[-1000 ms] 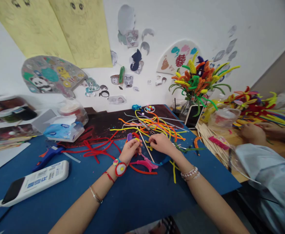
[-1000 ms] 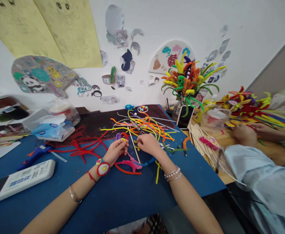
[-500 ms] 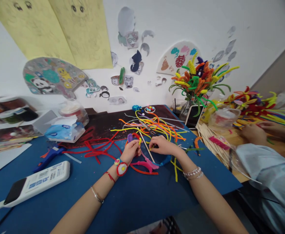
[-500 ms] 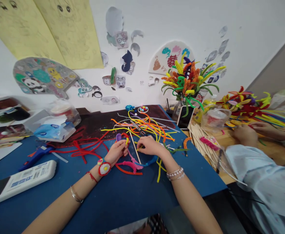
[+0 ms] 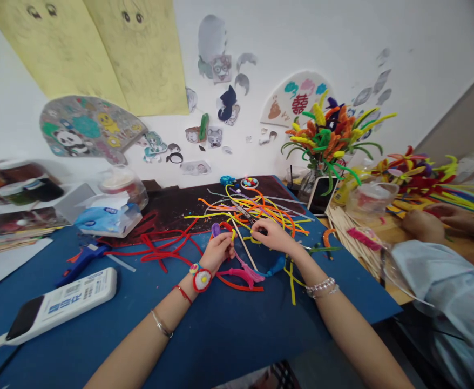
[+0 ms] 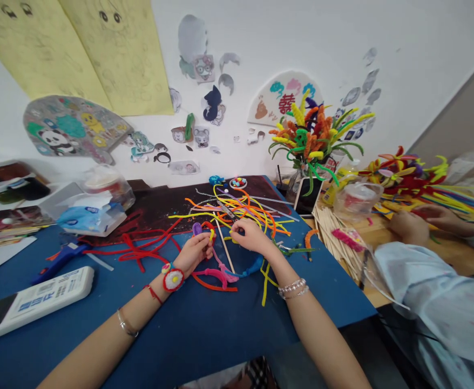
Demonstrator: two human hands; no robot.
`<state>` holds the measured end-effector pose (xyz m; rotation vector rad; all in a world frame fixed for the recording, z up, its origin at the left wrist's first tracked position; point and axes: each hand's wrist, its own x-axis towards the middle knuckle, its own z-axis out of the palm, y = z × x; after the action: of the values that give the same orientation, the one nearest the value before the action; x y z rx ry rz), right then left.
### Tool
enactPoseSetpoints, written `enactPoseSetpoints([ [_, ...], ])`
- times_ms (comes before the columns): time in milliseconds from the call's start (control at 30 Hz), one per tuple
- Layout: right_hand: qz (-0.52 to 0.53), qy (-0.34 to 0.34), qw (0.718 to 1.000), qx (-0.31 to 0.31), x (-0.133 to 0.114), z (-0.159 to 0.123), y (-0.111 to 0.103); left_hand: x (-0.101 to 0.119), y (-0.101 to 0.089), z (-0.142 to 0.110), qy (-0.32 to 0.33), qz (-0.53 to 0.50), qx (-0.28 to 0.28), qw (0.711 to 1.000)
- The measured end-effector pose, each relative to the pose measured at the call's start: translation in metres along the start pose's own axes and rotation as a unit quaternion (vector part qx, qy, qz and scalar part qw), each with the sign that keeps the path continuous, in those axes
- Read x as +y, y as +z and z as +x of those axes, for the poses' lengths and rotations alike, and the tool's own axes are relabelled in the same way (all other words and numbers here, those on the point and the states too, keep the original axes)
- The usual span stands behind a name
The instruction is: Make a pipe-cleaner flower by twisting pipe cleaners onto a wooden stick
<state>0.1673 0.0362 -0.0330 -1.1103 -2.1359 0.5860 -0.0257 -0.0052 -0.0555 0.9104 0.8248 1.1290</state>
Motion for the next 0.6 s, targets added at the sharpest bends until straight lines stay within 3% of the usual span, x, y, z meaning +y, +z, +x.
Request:
enactPoseSetpoints([
  [67,0.128,0.041,0.991,-0.015,-0.004,0.0,0.002,-0.001,0.0,0.0,0.005,0.002,0.001,1.0],
  [167,0.304,0.077,0.949,-0.038,-0.012,0.0,0.012,-0.004,-0.002,0.001,0.011,0.014,0.003,1.0],
  [233,0.367,0.086,0.925,-0.058,-0.017,-0.001,0.021,-0.005,-0.002,0.002,0.016,0.028,0.003,0.999],
  [400,0.41,0.096,0.906,-0.044,-0.024,-0.002,0.039,-0.009,-0.002,0.003,0.062,0.096,0.018,0.993],
  [600,0.374,0.068,0.925,0.006,-0.022,-0.001,0.048,-0.01,0.005,-0.001,0.134,0.169,0.063,0.974],
])
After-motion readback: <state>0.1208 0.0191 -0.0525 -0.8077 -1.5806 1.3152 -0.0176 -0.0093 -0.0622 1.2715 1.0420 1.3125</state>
